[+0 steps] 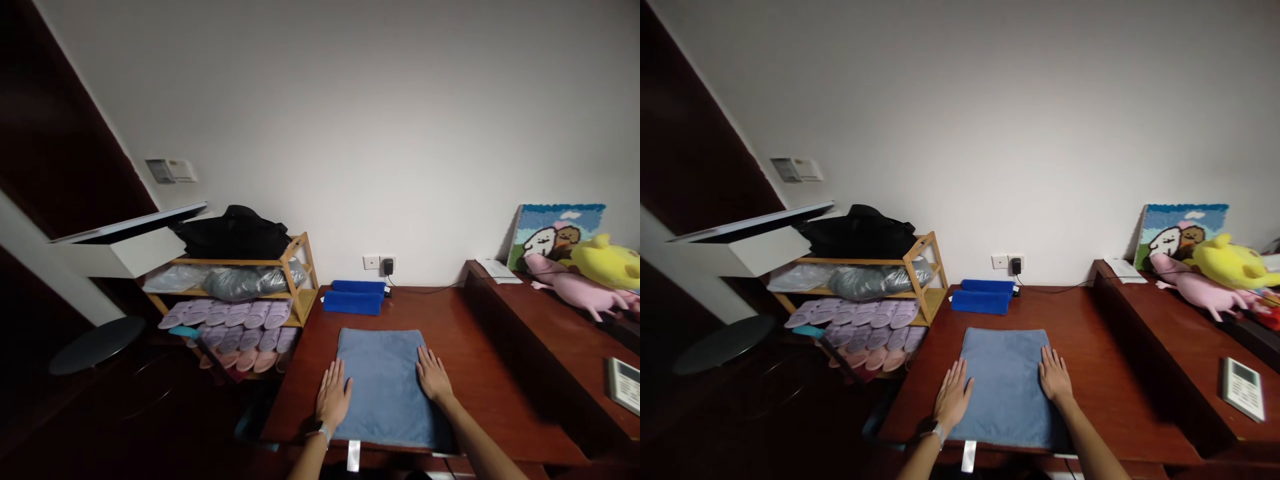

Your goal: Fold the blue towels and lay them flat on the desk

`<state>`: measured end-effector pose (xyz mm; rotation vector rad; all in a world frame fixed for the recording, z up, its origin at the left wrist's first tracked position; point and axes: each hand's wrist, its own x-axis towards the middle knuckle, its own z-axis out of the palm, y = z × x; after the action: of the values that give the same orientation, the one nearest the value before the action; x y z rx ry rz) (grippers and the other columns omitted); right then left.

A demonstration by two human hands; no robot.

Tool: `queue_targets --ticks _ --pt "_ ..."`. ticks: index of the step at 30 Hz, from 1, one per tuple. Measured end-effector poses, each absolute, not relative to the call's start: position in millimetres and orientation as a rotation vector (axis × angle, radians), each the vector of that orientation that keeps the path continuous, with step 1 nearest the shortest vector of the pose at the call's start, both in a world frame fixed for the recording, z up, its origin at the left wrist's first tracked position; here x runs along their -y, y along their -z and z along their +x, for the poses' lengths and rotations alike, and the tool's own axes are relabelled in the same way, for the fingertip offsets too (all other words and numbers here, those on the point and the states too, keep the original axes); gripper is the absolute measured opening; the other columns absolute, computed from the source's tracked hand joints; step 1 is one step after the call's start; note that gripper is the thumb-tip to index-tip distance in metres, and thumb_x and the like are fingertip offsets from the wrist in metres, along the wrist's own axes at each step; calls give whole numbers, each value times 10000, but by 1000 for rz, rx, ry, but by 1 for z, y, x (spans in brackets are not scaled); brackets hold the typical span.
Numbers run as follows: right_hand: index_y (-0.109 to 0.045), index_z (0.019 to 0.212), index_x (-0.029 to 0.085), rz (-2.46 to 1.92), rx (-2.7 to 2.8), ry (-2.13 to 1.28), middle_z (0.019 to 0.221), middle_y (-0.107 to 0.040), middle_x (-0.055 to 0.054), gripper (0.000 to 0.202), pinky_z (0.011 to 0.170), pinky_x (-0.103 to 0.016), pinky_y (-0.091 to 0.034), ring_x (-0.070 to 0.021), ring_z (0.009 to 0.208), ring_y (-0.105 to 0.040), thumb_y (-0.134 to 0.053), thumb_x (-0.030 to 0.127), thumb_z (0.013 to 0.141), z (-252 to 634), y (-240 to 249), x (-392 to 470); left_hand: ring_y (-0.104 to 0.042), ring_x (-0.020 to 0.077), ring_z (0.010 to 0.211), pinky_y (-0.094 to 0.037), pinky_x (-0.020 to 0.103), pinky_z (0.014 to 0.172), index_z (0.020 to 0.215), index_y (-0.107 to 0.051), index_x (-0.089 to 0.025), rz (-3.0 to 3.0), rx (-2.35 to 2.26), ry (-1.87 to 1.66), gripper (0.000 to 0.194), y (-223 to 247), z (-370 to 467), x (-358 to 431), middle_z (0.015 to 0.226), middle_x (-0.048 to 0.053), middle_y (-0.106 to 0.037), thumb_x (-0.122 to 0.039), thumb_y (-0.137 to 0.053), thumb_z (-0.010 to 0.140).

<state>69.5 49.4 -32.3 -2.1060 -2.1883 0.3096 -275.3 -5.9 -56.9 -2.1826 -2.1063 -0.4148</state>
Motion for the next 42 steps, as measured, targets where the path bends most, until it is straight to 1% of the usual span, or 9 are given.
queue_targets --ticks 4,7,11,15,19,27,32,36,42 --pt "-213 1626 157 -2082 2179 -268 1697 -218 -21 658 1275 -435 -119 -227 1576 -152 -140 418 1026 70 50 -54 -393 266 1498 -306 495 1247 1555 -421 -137 -2145 2062 391 581 51 -265 5 1610 113 -431 -348 -337 1021" --pt "-189 1628 156 -2090 2182 -277 1703 -200 -10 661 1278 -428 -103 -221 1579 -129 -130 421 1025 70 53 -52 -327 238 1530 -293 479 1257 1604 -308 -163 -2212 1913 500 592 38 -220 -3 1646 88 -372 -281 -324 1024" --pt "-177 1628 153 -2095 2218 -262 1707 -172 -2 659 1280 -432 -94 -223 1582 -109 -129 411 1024 71 48 -51 -263 209 1555 -281 443 1271 1633 -192 -222 -2507 1667 608 604 24 -120 -26 1684 39 -296 -379 -306 1060" --pt "-198 1625 152 -2093 2257 -260 1705 -168 5 661 1282 -432 -90 -224 1583 -104 -139 404 1016 72 51 -51 -301 227 1542 -300 480 1262 1615 -271 -255 -2669 1688 569 574 32 -66 -53 1665 44 -347 -432 -264 1069" --pt "-186 1628 151 -2096 2205 -254 1700 -193 1 674 1282 -435 -110 -219 1580 -127 -128 430 1017 71 55 -53 -274 232 1552 -258 506 1276 1605 -305 -292 -2578 1872 481 565 43 -112 -74 1670 29 -333 -452 -251 1065" --pt "-184 1630 160 -2132 2171 -275 1700 -189 15 679 1289 -425 -100 -205 1580 -118 -130 441 1014 68 57 -53 -283 246 1547 -258 466 1269 1597 -348 -196 -2163 2249 260 613 37 -268 -95 1672 83 -305 -458 -256 1050" --pt "-235 1626 185 -2144 2162 -282 1695 -225 6 671 1282 -424 -128 -216 1571 -177 -148 449 1016 68 46 -65 -300 236 1541 -262 453 1268 1591 -361 -195 -2131 2206 316 622 49 -275 -96 1669 85 -318 -480 -268 1046" --pt "-203 1635 209 -2063 2174 -251 1702 -194 29 649 1282 -418 -109 -201 1577 -142 -145 431 1027 66 30 -94 -293 238 1544 -258 453 1271 1588 -365 -176 -2130 2192 353 629 50 -271 -95 1669 88 -312 -482 -279 1046" --pt "-205 1629 154 -2116 2175 -290 1699 -204 6 669 1281 -406 -109 -205 1576 -151 -147 432 1023 62 39 -117 -300 242 1541 -276 464 1266 1575 -390 -166 -2141 2144 351 605 47 -274 -92 1663 74 -322 -437 -298 1042"
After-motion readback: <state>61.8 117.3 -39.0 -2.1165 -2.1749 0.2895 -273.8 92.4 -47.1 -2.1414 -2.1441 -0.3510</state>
